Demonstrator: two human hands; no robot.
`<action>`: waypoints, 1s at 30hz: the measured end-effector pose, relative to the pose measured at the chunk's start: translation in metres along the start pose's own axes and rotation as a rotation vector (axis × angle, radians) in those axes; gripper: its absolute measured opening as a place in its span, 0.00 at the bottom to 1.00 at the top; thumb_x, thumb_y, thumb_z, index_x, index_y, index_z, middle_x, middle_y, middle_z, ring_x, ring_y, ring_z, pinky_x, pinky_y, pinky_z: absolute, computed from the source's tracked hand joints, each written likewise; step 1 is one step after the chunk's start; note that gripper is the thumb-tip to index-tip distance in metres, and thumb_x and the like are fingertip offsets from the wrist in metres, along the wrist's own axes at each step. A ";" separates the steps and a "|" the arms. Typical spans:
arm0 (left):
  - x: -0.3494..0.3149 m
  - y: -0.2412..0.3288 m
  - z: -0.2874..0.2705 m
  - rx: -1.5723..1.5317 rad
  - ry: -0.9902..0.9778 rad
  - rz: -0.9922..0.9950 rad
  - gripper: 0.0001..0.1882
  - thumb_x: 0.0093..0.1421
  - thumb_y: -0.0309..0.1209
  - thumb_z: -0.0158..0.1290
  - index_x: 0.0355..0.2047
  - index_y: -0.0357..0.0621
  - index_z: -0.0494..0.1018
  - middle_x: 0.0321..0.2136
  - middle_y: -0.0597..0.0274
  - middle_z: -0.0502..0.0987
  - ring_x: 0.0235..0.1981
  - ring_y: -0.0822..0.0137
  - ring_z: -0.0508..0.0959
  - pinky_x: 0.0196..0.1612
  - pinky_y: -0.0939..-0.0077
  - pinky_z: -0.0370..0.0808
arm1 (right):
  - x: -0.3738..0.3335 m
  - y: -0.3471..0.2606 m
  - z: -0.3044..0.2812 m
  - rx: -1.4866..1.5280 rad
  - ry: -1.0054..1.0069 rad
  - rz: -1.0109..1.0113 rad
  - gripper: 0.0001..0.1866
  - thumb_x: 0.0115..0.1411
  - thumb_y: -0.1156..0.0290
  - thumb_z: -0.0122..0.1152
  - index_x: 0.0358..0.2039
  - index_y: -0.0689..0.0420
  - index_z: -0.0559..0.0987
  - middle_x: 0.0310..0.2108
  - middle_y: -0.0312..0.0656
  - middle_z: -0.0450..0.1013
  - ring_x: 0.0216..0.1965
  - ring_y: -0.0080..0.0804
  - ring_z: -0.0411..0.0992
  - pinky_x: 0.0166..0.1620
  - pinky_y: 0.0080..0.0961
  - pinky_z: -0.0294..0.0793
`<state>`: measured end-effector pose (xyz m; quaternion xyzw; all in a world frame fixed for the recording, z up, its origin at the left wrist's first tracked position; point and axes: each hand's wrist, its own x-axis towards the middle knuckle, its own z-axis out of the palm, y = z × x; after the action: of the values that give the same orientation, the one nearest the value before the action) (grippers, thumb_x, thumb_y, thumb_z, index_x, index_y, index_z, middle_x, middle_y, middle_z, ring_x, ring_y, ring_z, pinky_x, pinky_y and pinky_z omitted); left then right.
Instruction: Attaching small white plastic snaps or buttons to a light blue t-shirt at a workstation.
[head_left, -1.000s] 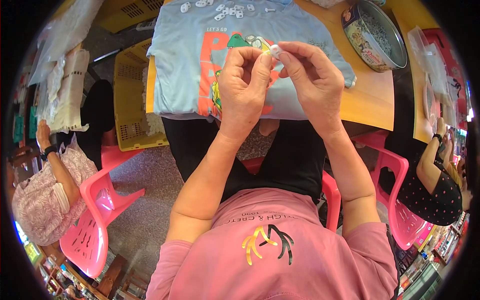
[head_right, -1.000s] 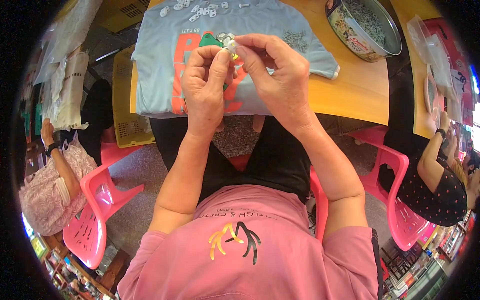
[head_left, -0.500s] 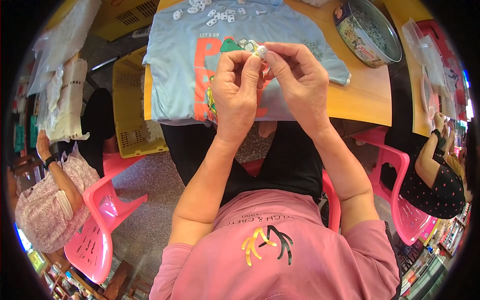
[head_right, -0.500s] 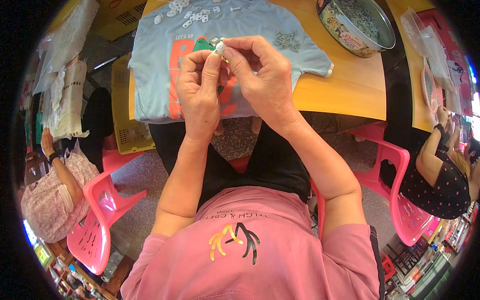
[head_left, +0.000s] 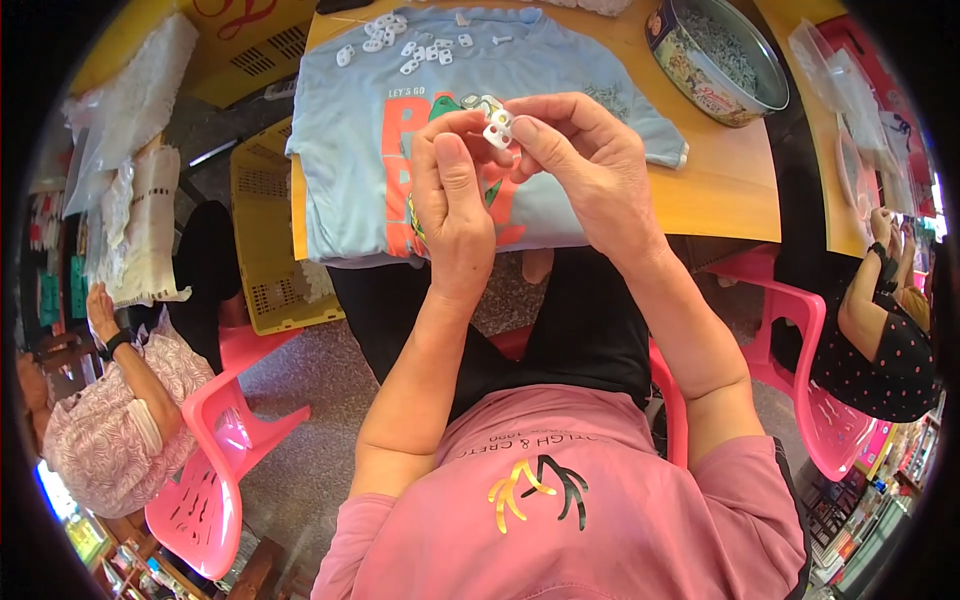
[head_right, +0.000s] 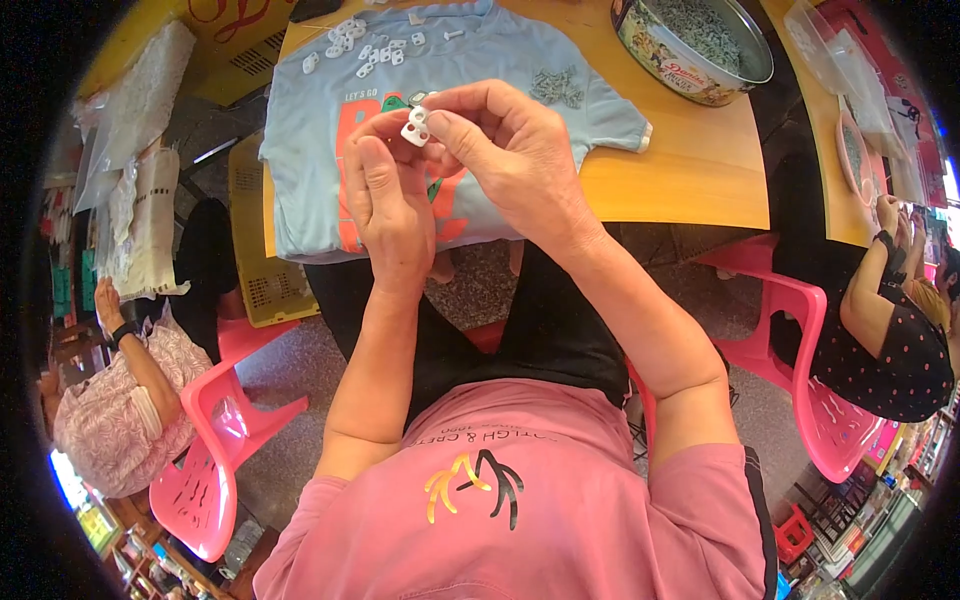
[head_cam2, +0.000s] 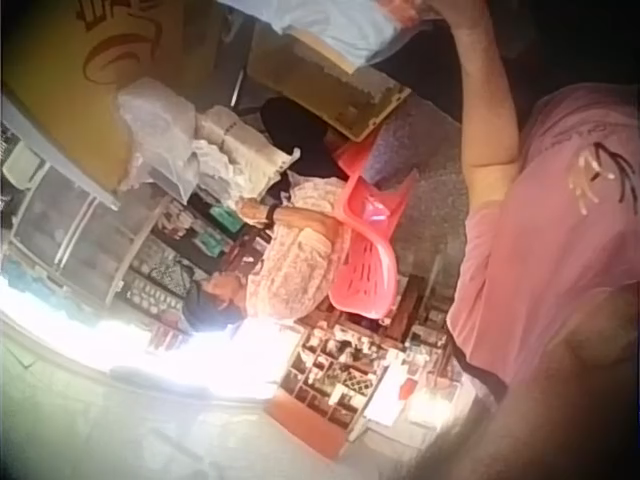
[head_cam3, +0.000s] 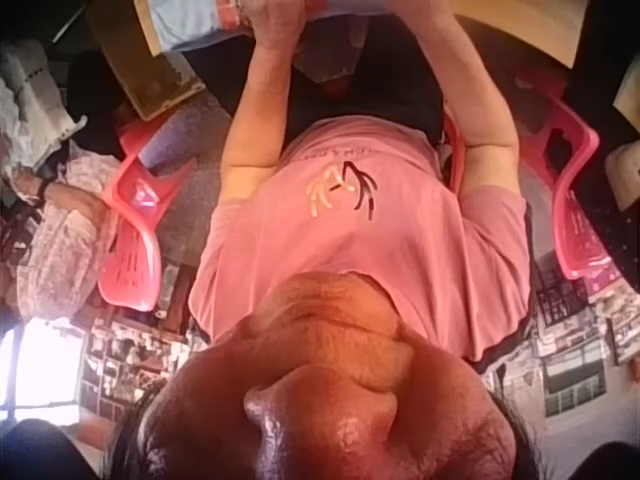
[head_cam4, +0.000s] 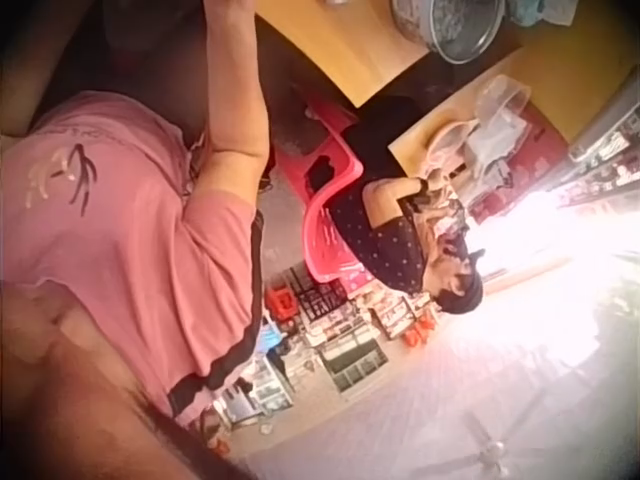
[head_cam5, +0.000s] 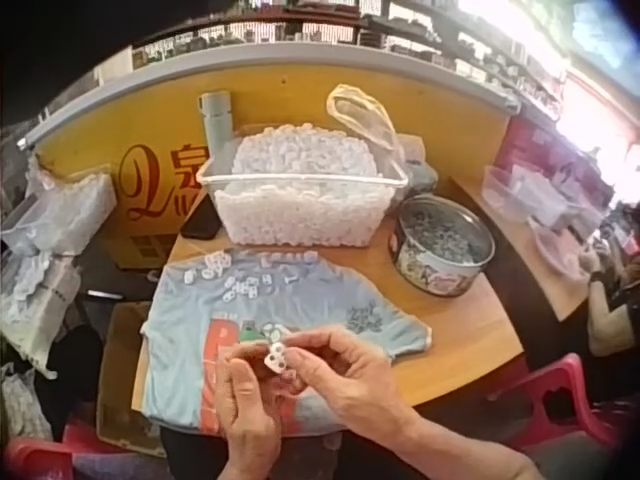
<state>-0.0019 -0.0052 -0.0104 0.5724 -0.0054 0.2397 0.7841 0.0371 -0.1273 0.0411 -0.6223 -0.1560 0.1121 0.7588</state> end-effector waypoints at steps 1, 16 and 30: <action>0.001 0.004 0.002 -0.020 -0.024 0.024 0.22 0.74 0.45 0.36 0.49 0.38 0.67 0.40 0.62 0.75 0.39 0.74 0.74 0.45 0.77 0.71 | 0.000 -0.001 0.000 0.001 0.001 -0.003 0.11 0.65 0.73 0.59 0.45 0.66 0.78 0.35 0.39 0.78 0.31 0.19 0.74 0.38 0.18 0.77; 0.001 0.012 0.000 -0.186 -0.225 -0.003 0.42 0.69 0.59 0.34 0.65 0.30 0.55 0.60 0.43 0.66 0.58 0.59 0.70 0.59 0.67 0.70 | -0.003 -0.002 0.009 0.113 -0.098 0.051 0.12 0.65 0.72 0.60 0.46 0.65 0.78 0.35 0.40 0.76 0.33 0.23 0.74 0.38 0.21 0.77; 0.000 0.006 -0.007 -0.257 -0.275 0.001 0.36 0.69 0.57 0.38 0.57 0.31 0.62 0.56 0.46 0.70 0.56 0.63 0.70 0.55 0.69 0.71 | -0.013 -0.004 0.025 0.109 -0.049 -0.034 0.09 0.64 0.74 0.61 0.43 0.64 0.80 0.33 0.37 0.77 0.32 0.20 0.73 0.41 0.18 0.74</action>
<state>-0.0059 0.0023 -0.0073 0.4949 -0.1433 0.1569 0.8426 0.0160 -0.1097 0.0479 -0.5745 -0.1787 0.1228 0.7893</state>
